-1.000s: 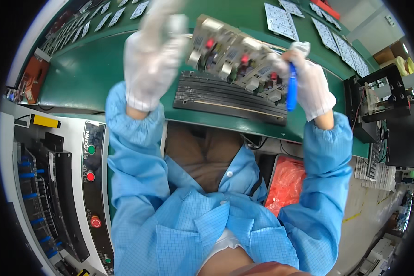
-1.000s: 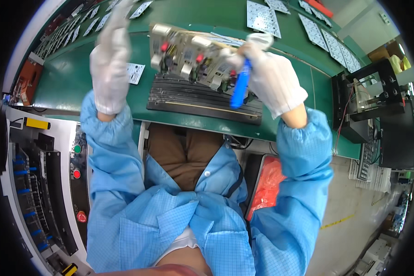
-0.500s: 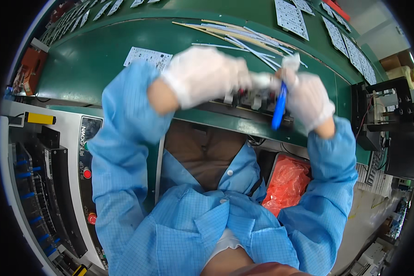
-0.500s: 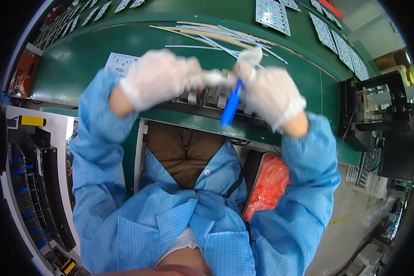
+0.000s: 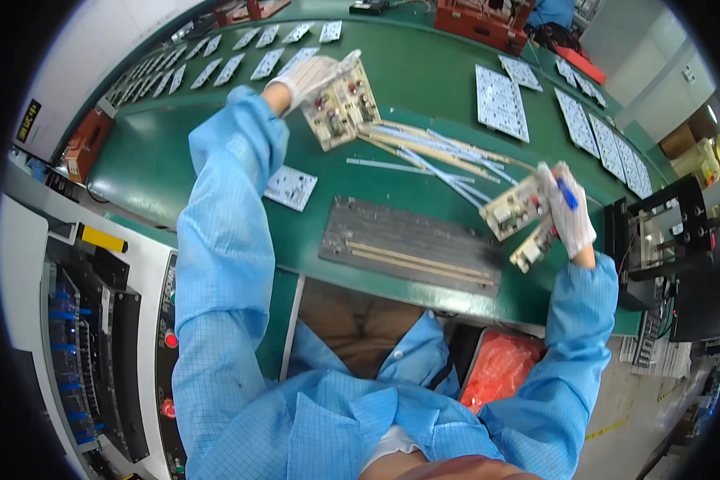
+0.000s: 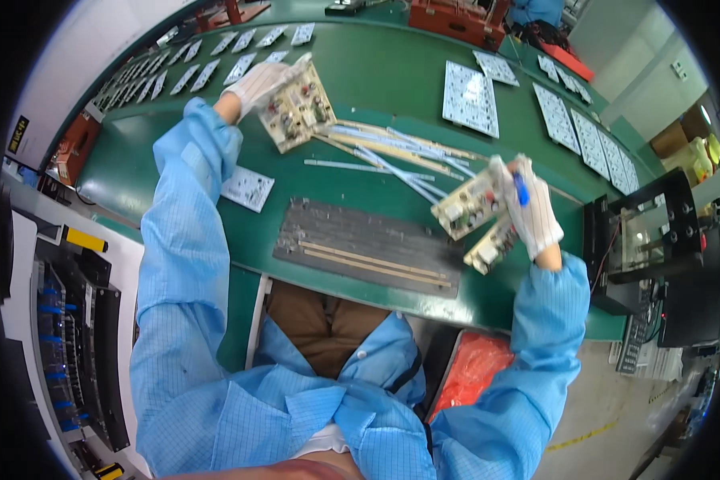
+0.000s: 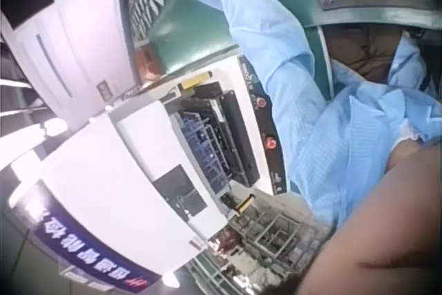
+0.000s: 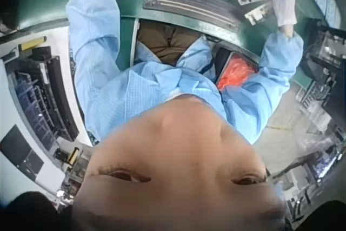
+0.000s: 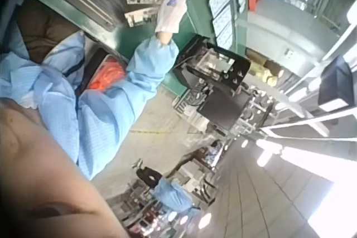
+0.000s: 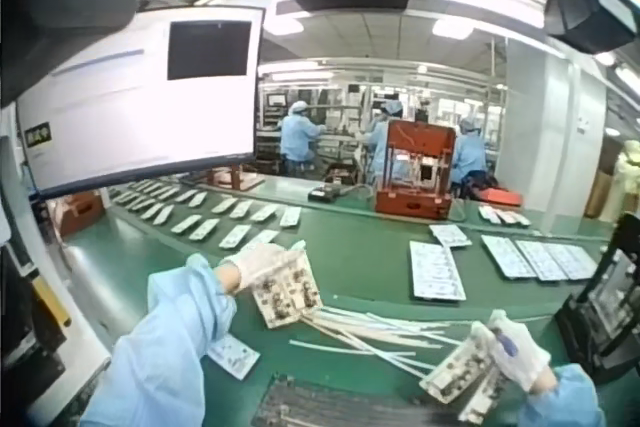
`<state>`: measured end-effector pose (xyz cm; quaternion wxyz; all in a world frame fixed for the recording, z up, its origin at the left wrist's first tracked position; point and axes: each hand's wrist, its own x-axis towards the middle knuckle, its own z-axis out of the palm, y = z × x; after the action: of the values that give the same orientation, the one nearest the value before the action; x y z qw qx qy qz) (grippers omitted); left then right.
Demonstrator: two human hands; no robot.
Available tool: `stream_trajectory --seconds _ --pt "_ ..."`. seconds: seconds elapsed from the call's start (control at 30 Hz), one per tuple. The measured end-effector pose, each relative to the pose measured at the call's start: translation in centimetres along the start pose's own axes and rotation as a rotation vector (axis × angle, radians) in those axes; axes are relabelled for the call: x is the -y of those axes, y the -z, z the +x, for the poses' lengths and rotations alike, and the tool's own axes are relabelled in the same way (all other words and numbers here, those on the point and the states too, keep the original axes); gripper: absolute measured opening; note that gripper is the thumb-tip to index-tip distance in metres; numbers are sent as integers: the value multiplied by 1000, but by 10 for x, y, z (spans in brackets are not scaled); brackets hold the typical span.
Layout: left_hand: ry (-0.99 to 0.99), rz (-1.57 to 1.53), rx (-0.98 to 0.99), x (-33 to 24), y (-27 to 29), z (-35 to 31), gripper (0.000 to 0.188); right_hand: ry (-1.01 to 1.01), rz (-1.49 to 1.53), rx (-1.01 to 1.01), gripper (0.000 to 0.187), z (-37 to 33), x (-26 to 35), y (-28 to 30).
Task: Inspecting, marking with a pen, and placing printed circuit boards into a testing machine on an electronics assembly line.
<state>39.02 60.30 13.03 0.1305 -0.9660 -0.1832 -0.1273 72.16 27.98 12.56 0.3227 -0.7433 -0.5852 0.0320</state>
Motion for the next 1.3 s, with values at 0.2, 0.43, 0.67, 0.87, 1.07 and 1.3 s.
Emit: stream_trajectory --seconds 0.2,0.43,0.67,0.87,1.07,1.3 --pt "327 -151 -80 7 -56 63 49 69 -5 206 23 10 21 6" --pt "481 -222 43 -3 -99 43 47 237 -126 208 35 156 39 -72" --pt "438 -231 16 1 -95 44 44 445 -484 -191 37 349 71 -208" --pt "429 -237 16 6 -100 43 51 202 1 -128 43 384 71 -287" --pt "433 -190 12 0 -95 46 51 192 24 90 34 311 95 -169" --pt "360 101 145 -3 -78 49 53 582 296 419 30 -12 122 -118"
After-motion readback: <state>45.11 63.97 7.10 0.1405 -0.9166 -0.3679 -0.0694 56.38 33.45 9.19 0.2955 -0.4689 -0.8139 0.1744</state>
